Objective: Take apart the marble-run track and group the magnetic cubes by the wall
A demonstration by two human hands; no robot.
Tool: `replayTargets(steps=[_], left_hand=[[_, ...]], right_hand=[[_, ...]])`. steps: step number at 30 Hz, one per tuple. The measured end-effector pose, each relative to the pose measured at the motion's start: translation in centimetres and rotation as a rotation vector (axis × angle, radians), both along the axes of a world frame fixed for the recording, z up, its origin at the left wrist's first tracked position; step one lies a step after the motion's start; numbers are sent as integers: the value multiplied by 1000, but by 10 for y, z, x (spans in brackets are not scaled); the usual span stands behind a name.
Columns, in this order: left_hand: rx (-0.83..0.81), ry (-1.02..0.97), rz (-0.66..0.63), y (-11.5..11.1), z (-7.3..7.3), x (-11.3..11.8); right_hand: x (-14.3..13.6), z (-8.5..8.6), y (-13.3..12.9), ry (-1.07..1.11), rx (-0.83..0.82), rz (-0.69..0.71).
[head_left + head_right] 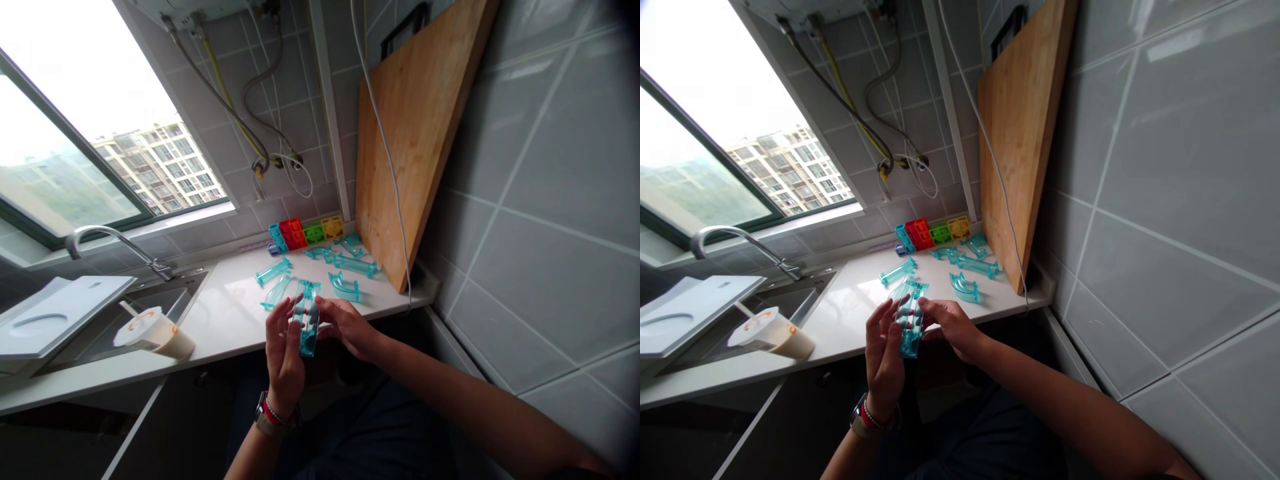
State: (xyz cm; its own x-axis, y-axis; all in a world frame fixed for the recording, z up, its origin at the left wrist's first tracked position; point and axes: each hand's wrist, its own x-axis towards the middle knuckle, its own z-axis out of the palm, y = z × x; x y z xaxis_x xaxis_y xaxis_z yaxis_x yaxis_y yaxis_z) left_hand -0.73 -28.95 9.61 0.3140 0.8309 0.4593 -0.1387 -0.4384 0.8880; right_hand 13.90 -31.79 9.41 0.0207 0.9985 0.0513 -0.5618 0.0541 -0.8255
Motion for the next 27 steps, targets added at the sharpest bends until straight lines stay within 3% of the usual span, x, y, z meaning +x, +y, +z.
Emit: replayTargets(steps=[5,12,18,22,25,27], left_hand=[[94,-17,11,0,-4,-2],[106,63,4,1,-6,-10],[157,466,47,14,4,-11],[99,514,62,52,-3,1],[-66,470,110,101,-22,18],[-134,522,180,134,-37,32]], right_hand=[[2,1,0,-7,10,1],[4,-2,2,15,-31,15],[6,-20,13,-83,-107,-110],[11,-33,22,-262,-81,-150],[15,-37,26,-433,-86,-262],[16,-38,27,-515,-78,-238]])
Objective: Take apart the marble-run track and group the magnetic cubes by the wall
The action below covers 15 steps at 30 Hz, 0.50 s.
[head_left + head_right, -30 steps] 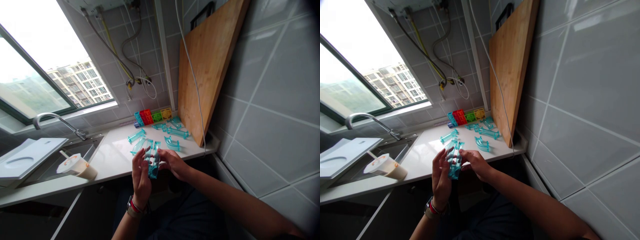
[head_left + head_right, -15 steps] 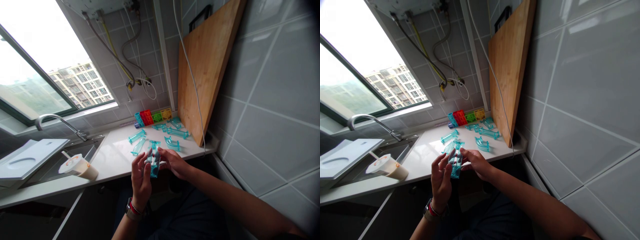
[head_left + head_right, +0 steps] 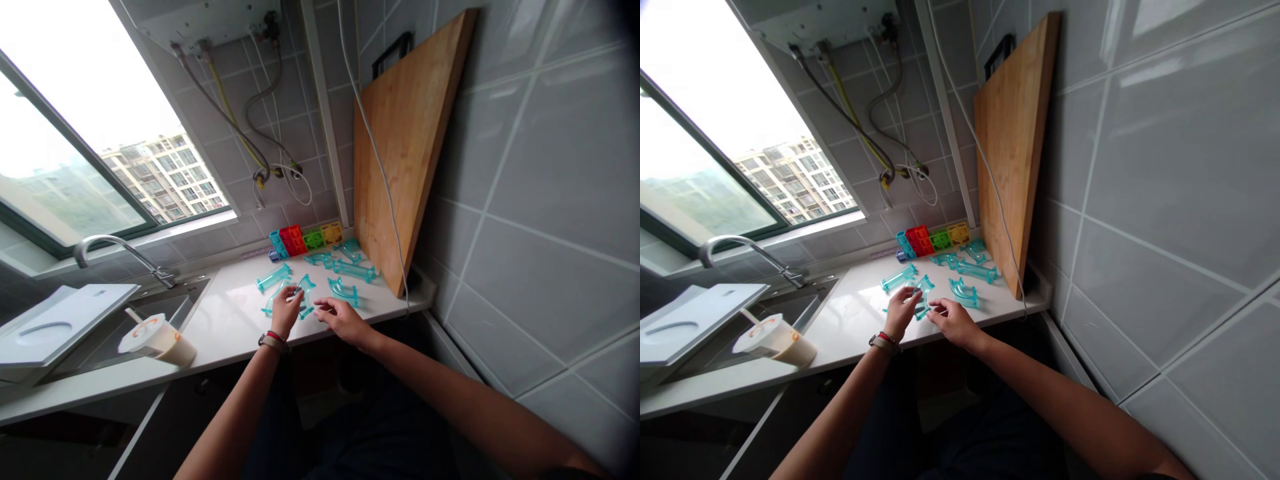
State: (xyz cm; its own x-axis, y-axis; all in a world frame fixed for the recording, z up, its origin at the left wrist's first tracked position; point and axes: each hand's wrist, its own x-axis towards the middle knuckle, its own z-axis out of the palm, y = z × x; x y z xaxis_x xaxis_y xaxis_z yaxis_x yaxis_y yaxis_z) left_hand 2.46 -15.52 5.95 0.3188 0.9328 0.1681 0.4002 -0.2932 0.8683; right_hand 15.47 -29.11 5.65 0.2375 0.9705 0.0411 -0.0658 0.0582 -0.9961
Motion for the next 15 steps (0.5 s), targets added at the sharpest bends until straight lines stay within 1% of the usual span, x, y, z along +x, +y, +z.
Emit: replayTargets(steps=[3,5,7,11,13,15], left_hand=[[-24,69,23,38,-19,19],[-18,112,26,53,-28,29],[5,156,35,59,-35,36],[75,238,30,59,-43,42],[132,269,7,60,-43,41],[205,298,-16,68,-37,36]], right_hand=[[-2,3,-3,-126,13,176],[-4,6,-7,-212,35,261],[-6,9,-12,-271,45,316],[-8,12,-18,-350,53,399],[-8,14,-20,-384,44,429],[-7,14,-21,-402,23,462]])
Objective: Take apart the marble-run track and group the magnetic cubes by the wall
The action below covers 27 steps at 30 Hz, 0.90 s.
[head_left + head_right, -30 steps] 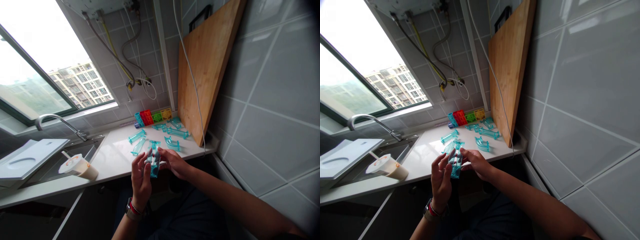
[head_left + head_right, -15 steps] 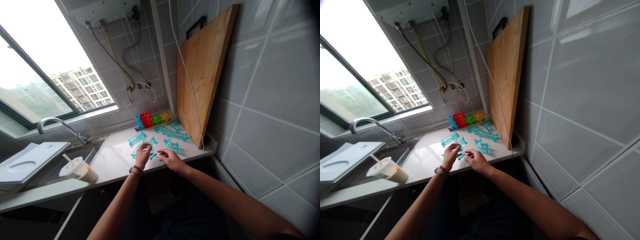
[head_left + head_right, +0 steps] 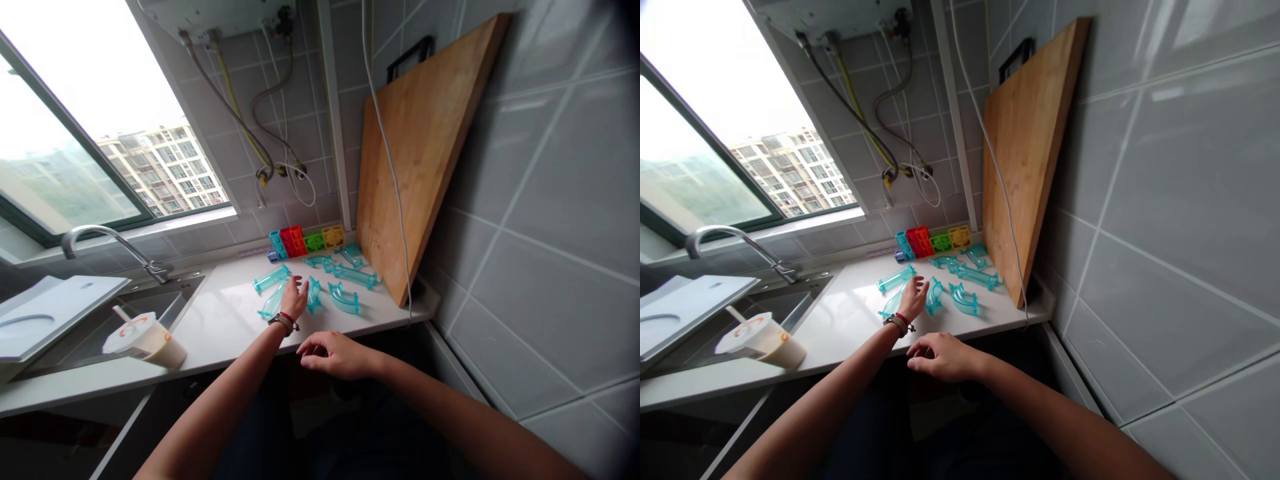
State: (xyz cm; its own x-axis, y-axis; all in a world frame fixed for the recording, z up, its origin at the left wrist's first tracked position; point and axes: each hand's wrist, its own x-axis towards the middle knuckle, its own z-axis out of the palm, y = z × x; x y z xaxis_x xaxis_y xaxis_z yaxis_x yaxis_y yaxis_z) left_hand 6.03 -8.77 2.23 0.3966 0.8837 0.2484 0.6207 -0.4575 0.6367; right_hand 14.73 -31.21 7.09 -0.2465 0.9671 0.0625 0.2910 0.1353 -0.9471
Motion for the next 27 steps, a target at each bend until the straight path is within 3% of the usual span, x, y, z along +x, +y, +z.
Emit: replayTargets(steps=[3,7,9,12,19,27], left_hand=[[100,78,-30,30,17,-17],[115,278,-51,95,38,-49],[71,377,-76,125,41,-62],[-4,472,-118,157,35,-73],[-17,469,-141,184,9,-81],[45,378,-125,193,17,-92]], right_hand=[[1,1,0,-9,-41,34],[4,0,1,8,-96,35],[5,-1,3,26,-118,13],[6,-4,5,48,-160,-7],[8,0,8,61,-249,1],[14,9,9,51,-244,3]])
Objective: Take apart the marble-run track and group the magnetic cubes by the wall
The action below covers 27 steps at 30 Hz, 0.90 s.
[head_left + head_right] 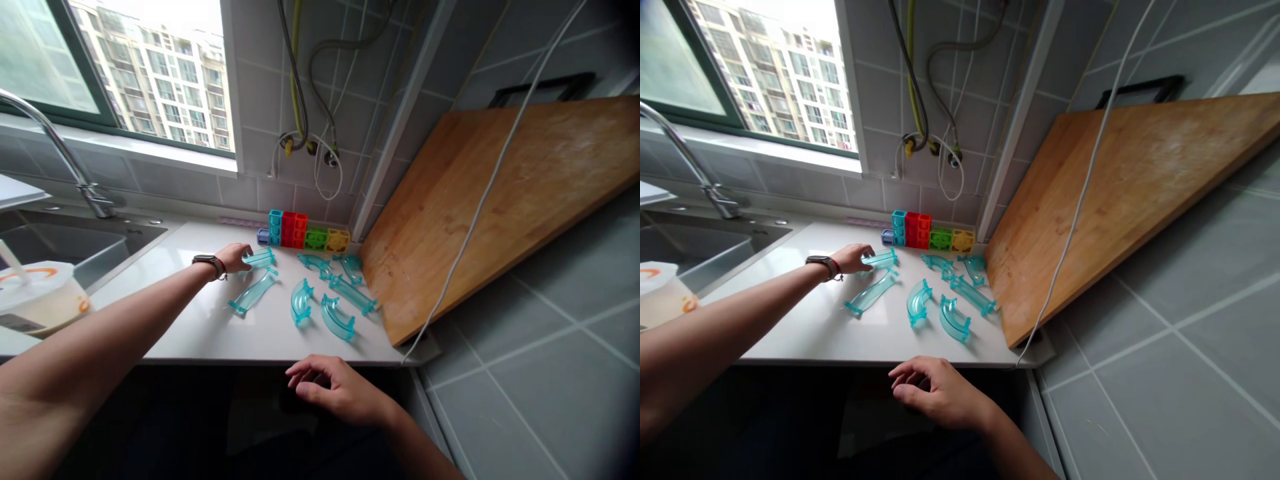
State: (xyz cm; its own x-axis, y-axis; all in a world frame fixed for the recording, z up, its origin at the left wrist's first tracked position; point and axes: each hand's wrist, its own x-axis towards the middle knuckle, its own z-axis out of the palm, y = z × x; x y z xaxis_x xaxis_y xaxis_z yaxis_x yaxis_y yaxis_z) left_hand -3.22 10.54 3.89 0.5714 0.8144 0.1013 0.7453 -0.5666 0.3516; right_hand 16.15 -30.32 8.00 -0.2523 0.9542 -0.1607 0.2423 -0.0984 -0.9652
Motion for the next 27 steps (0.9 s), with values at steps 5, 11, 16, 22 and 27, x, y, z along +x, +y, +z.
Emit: replayTargets(steps=[5,11,16,22,27], left_hand=[[54,-166,187,-13,23,-7],[-222,-1041,227,-134,60,0],[-621,-1122,136,-293,29,15],[-578,-1094,143,-373,-1,39],[-572,-1162,125,-379,13,38]], right_hand=[[3,3,-2,-18,39,-24],[3,-5,1,72,118,-239],[-1,-14,5,229,179,-471],[-5,-21,6,257,107,-493],[-4,-15,4,226,170,-523]])
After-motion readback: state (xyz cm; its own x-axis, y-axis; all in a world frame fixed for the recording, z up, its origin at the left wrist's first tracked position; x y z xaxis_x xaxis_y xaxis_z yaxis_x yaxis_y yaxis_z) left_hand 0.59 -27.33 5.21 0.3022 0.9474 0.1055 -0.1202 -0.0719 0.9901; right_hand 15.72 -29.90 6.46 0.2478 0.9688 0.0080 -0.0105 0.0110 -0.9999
